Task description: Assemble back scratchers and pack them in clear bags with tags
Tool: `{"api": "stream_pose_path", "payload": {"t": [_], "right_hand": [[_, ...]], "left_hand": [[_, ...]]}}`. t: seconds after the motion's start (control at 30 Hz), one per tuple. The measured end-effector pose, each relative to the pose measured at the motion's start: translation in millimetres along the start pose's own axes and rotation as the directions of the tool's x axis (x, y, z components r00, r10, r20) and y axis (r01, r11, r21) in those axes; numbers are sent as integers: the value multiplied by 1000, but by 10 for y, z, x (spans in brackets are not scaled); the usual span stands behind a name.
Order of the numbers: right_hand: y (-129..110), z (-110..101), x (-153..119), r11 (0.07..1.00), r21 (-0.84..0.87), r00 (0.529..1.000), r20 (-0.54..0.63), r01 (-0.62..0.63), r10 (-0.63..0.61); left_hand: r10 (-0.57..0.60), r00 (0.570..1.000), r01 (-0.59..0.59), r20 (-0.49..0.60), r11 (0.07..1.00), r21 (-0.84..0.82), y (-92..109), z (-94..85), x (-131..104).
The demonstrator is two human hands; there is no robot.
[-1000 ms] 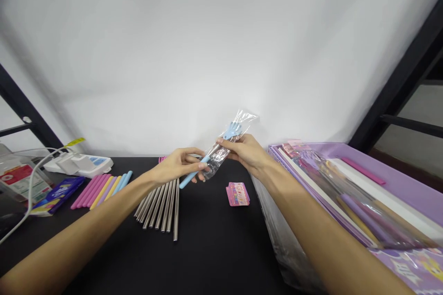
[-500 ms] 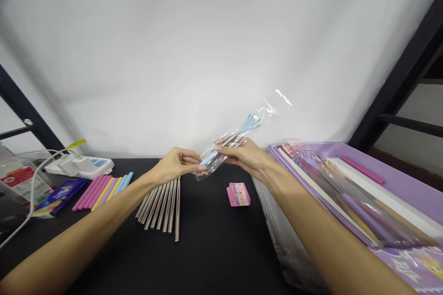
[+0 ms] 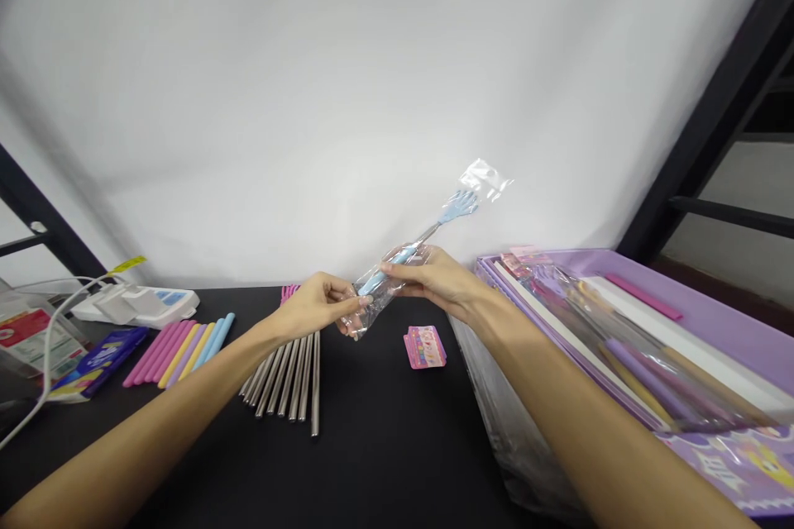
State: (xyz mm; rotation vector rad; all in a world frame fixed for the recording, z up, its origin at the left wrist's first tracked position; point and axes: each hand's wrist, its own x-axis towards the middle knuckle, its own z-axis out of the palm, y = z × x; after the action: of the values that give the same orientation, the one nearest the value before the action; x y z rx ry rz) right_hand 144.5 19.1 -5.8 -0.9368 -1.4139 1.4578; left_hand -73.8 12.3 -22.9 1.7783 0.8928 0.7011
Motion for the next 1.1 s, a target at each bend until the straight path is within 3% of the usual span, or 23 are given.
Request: {"api": "stream_pose_path", "payload": {"t": [0.07,0.2,0.3,0.4,0.53,0.63,0.8,1.03,1.1], "right_hand": [[-6,-5,2,1000,22,1000,-13,0,0],[-29,-49,15,999,47,996,-82,-20,24],[-33,-82,22,995,84,993,-98,-59,67],[-24,-76,18,992,80,994,-45,-94,98],[-22,-35,-8,996,-7,993,76,-94,95],[-33,-13,-37,998,-55,991,126,-43,50],[-69,9,-68,982,-163,981,158,-90,116],[-48,-17,-28,986,-138,990,99,-89,104],[-23,-10,-26,982,-146,986,101,-119,135]], "left_hand": [[5,999,-6,38,1000,27,14,-27,-14],[40,974,-50,225,998,39,44,-146,-78],[154,976,-162,156,986,40,65,-191,-106],[228,966,-245,121,958,151,90,-155,-95],[281,960,-272,-8,937,217,60,-47,-45],[267,957,-256,-111,961,107,-7,22,-5],[112,993,-117,-44,983,-141,-53,47,18],[124,992,-120,31,987,-108,-60,52,7],[177,984,-179,-22,979,-95,-66,65,21]]}}
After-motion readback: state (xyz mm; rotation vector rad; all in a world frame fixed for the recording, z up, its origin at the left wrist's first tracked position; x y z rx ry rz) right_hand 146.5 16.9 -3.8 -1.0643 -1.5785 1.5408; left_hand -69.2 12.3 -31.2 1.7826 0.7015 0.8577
